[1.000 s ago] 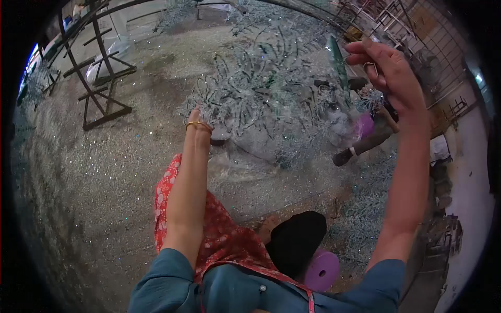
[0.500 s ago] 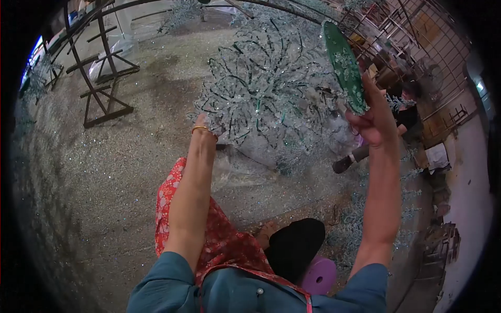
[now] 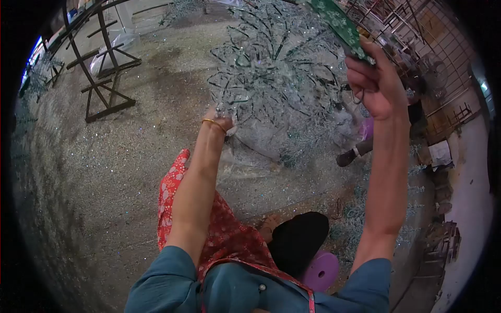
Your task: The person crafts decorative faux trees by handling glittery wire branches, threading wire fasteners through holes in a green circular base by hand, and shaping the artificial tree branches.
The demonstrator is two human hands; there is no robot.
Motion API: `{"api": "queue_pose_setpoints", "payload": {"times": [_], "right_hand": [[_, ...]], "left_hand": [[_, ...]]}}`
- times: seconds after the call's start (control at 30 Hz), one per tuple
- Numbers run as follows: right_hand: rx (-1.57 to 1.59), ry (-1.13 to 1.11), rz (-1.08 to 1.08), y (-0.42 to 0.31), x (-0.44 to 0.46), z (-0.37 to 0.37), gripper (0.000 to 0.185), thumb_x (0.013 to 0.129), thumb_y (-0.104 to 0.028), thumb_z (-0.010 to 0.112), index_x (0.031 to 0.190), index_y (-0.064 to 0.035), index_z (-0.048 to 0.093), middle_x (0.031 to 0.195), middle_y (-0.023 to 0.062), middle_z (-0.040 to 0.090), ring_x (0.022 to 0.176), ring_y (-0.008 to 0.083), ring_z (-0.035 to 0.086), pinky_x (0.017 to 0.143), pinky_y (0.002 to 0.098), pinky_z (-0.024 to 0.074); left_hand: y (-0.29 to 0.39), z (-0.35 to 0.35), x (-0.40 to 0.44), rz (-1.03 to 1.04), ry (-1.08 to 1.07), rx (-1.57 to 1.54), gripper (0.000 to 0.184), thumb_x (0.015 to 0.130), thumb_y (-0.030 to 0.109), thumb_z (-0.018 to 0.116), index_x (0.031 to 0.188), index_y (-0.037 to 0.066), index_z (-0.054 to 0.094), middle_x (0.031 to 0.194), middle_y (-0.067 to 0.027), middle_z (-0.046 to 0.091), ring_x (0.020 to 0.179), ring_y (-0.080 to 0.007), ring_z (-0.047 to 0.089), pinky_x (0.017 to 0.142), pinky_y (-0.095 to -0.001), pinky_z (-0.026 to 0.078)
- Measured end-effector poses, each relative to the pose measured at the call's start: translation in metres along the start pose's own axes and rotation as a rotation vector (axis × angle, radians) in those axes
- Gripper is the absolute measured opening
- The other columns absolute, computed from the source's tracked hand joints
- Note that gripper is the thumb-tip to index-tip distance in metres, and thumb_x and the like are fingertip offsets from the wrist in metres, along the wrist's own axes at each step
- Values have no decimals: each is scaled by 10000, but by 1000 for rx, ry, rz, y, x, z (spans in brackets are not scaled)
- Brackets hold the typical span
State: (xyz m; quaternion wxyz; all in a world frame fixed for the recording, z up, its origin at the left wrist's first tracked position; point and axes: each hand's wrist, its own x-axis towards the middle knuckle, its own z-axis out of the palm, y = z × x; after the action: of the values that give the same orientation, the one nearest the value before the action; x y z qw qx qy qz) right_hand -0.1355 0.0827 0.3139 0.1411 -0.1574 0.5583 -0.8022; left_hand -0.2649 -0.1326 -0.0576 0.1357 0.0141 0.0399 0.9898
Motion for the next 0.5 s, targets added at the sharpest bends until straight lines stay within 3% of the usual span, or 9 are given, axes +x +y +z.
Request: {"api": "queue_pose_setpoints", "payload": {"times": [0.03,0.07,0.13,0.17,0.2,0.27,0.3,0.43,0.5], "right_hand": [[80,-104,34,0,6,-1,114,808,-116,526,755,-50,449,594,-8,415,425,12,286,361,159,195],[82,-103,33,3,11,2,114,808,-116,526,755,-50,449,594,-8,415,425,12,286,361,159,195],[101,140,7,10,21,13,110,799,-96,525,758,-37,441,628,42,470,429,25,304,359,164,204],[102,139,6,14,27,14,110,799,-96,525,758,-37,441,628,42,470,429,25,304,359,164,204],[100,199,15,19,33,13,110,792,-92,531,768,-38,438,663,68,499,429,31,309,356,165,208],[97,260,19,29,43,7,114,785,-88,537,777,-40,434,698,95,529,429,37,314,354,166,212],[106,276,19,33,47,2,115,785,-87,539,790,-45,432,721,113,542,429,40,314,349,168,212],[165,359,49,37,45,-17,116,792,-85,535,834,-48,433,751,123,542,436,49,322,338,172,216],[177,410,41,34,41,-26,116,796,-85,532,839,-42,434,758,121,537,439,51,324,337,173,218]], "left_hand": [[-1,18,-17,-138,111,-251,333,858,182,313,1135,106,480,1146,-83,499,1024,-280,482,884,-478,372],[-9,43,-37,-139,112,-249,333,858,182,313,1135,106,480,1146,-83,499,1024,-280,482,884,-478,372],[-34,88,-71,-178,287,24,346,853,284,366,1112,91,490,1127,-129,496,1039,-311,455,831,-602,347],[-43,90,-78,-176,263,108,359,849,313,367,1125,113,482,1140,-155,476,1033,-362,441,790,-670,311],[-54,76,-77,-175,264,108,359,849,313,367,1125,113,482,1140,-155,476,1033,-362,441,790,-670,311],[-75,37,-65,-389,343,69,401,849,349,361,1136,90,463,1144,-157,465,1016,-386,441,819,-639,319],[-77,38,-70,-561,249,-30,430,851,367,352,1141,66,452,1097,-167,484,969,-400,458,843,-591,339],[-99,49,-94,-529,325,59,438,854,374,342,1076,20,474,1045,-189,494,928,-391,474,864,-541,352],[-109,48,-104,-533,777,202,379,863,328,351,973,-1,505,897,-175,543,811,-346,529,772,-489,429]]}}
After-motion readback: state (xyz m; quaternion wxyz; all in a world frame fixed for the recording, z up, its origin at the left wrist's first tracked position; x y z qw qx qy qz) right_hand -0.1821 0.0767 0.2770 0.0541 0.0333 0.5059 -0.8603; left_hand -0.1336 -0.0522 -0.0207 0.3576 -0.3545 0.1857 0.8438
